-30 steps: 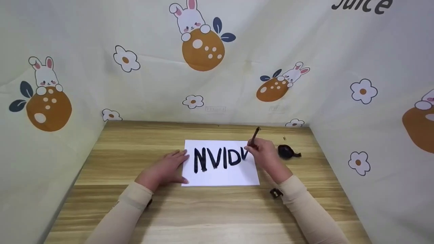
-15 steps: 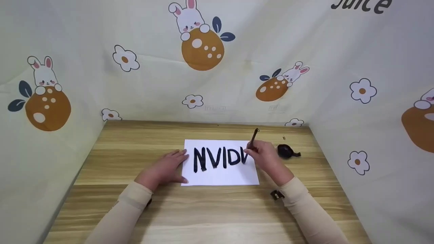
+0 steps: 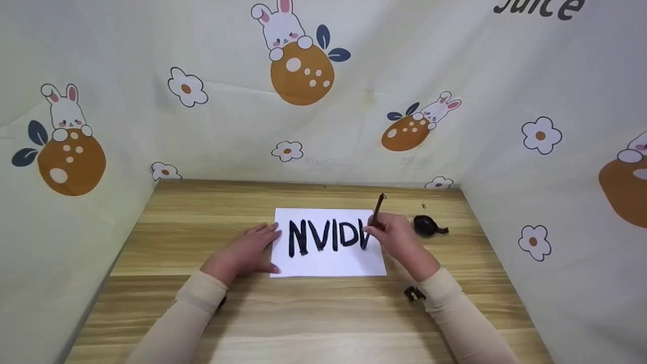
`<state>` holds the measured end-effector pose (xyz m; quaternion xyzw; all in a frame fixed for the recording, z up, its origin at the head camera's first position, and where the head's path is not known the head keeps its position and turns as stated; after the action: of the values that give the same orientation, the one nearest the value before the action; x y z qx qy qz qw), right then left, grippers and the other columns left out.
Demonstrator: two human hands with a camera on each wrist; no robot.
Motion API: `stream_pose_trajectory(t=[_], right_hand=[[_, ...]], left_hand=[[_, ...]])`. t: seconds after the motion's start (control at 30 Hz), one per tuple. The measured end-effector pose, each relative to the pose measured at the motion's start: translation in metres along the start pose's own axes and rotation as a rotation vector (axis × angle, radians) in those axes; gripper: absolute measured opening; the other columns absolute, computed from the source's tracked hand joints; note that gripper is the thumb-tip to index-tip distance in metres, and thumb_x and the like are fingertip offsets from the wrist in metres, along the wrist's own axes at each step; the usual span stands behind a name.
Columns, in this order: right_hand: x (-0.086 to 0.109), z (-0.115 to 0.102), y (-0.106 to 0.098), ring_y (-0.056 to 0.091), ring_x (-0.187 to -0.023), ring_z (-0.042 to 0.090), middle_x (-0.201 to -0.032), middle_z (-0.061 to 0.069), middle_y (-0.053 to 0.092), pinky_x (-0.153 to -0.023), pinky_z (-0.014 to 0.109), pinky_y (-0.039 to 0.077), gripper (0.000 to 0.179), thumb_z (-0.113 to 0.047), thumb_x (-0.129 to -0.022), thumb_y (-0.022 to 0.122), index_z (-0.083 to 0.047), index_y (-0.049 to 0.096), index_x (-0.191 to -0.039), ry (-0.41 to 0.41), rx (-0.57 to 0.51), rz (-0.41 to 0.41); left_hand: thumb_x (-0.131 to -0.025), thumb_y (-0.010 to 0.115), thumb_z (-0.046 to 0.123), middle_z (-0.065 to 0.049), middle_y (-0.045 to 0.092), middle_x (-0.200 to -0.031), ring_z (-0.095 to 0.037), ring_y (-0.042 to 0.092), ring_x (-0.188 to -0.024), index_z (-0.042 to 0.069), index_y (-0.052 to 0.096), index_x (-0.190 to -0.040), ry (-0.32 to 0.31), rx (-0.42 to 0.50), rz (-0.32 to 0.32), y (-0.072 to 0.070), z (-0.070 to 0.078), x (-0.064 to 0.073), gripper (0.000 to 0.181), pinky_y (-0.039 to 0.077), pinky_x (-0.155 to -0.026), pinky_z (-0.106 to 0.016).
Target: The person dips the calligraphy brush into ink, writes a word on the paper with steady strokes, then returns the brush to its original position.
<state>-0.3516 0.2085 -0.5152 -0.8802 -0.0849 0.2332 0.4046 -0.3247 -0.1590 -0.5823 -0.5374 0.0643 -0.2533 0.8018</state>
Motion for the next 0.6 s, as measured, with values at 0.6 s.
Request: stream_pose_trajectory(t=[0.6], right_hand=[[0.0036,-0.0056,-0.0003,0.065,-0.073,0.013,-0.082,-0.001,0.076,-0.066,0.034,0.059,0.014,-0.015,-0.096,0.088,-0.009,0.077,-0.089,-0.038,0.001,-0.001]], left_hand=[[-0.088,0.092,0.054,-0.014,0.031,-0.18,-0.046,0.023,-0.166,0.004,0.043,-0.17,0.003,0.0,0.004,0.0016,-0.0022,-0.0005,0.107,0.023,-0.13,-0.071]])
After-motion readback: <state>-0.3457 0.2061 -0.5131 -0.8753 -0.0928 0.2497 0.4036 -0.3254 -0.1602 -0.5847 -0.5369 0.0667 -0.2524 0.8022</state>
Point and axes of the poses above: each hand's wrist, its own x-axis away from the middle knuckle, its own y-axis out of the palm, z = x × y, the point moved 5 cm from there along -x, towards the middle knuckle
